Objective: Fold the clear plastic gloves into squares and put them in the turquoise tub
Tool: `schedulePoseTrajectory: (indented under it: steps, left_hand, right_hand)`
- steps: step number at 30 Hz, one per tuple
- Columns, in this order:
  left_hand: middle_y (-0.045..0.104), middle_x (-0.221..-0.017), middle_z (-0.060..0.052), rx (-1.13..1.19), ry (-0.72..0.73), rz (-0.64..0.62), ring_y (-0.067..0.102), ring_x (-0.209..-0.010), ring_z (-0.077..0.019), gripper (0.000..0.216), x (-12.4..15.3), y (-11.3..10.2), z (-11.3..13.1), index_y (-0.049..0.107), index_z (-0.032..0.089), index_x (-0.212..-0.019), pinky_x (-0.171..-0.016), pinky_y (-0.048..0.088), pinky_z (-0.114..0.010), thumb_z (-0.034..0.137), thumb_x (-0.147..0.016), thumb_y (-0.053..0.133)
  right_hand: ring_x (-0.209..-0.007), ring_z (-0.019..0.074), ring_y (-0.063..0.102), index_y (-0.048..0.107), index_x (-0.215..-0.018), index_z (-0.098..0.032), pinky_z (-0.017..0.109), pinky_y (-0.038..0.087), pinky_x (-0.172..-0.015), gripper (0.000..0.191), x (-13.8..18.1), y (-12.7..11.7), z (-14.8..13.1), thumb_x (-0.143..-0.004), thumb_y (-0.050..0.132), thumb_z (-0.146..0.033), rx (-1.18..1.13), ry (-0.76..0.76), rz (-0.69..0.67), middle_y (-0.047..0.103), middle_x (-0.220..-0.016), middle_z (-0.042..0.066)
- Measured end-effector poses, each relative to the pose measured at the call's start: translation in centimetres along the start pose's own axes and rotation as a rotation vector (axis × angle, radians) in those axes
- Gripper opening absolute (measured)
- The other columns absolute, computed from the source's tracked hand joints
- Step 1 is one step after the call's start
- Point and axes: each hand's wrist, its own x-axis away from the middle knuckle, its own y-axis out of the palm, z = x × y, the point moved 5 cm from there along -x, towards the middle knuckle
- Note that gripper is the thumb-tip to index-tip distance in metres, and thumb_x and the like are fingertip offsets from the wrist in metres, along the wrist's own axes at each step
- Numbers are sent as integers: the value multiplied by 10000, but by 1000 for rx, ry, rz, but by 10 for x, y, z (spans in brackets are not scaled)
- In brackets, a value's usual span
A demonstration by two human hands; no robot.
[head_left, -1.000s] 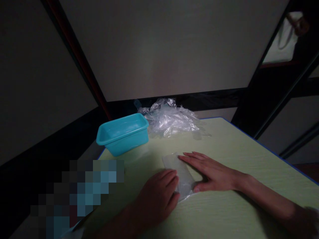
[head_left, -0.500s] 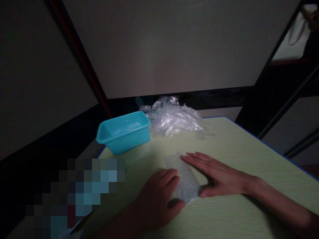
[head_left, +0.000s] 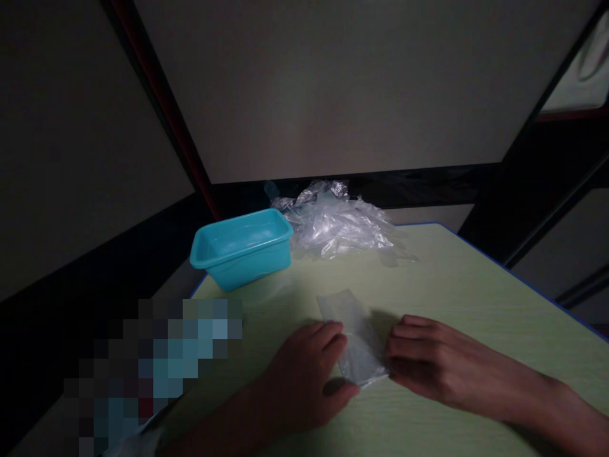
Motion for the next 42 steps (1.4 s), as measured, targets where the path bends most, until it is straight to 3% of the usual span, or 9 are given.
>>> schedulePoseTrajectory:
  steps: [10, 16, 22, 26, 29, 32, 42]
  left_hand:
    - [573, -1200, -150, -59, 23, -12, 533, -1090, -280, 494, 0, -1, 1, 557, 102, -1129, -943, 439, -411, 379, -727, 630]
    - [591, -1167, -171, -121, 73, 49, 546, -1070, -300, 559, 1, 2, 5, 565, 77, -1105, -914, 461, -431, 437, -684, 637]
    - [621, -1128, -162, -238, 89, 134, 587, -1023, -270, 392, 0, 5, 9, 550, 55, -1126, -875, 495, -420, 229, -778, 511]
    - [647, -1095, -130, -279, 116, 126, 614, -996, -225, 354, -4, 4, 10, 570, 70, -1097, -860, 512, -360, 66, -782, 409]
    - [662, -1067, -119, -281, 104, 142, 625, -979, -212, 355, -5, 1, 9, 588, 78, -1067, -855, 516, -339, 35, -776, 389]
    - [667, -1063, -111, -269, 90, 149, 628, -974, -200, 364, -6, 0, 9, 592, 87, -1061, -860, 513, -328, 22, -768, 387]
    - [666, -1063, -111, -238, 78, 127, 628, -978, -190, 402, -7, 1, 7, 590, 106, -1048, -873, 504, -320, 0, -715, 392]
  right_hand:
    - [-659, 158, 442, 535, -644, -175, 336, 281, -609, 267, 3, 10, -4, -883, 449, -91, 76, -27, -32, 544, -683, 1]
    - [-675, 164, 460, 552, -681, -170, 331, 343, -672, 204, 0, 5, 4, -838, 429, -124, -108, 129, -4, 552, -691, 23]
    - [-654, 147, 456, 534, -669, -166, 305, 365, -651, 138, -1, -4, 10, -760, 454, -101, -286, 243, 71, 529, -678, 18]
    - [-681, 162, 469, 555, -705, -164, 326, 383, -670, 145, 1, -3, 11, -792, 446, -125, -260, 202, 37, 542, -704, 32]
    - [-792, 206, 508, 597, -897, -150, 377, 412, -744, 146, 6, -1, 15, -818, 487, -203, -207, 160, -41, 586, -825, 69]
    - [-892, 240, 531, 564, -1082, -124, 415, 430, -813, 301, 11, 3, 23, -825, 526, -276, -173, 155, -78, 607, -948, 110]
    - [-1149, 224, 497, 531, -1167, -60, 382, 410, -966, 386, 1, 23, 33, -948, 304, -281, -201, 35, 50, 611, -1157, 156]
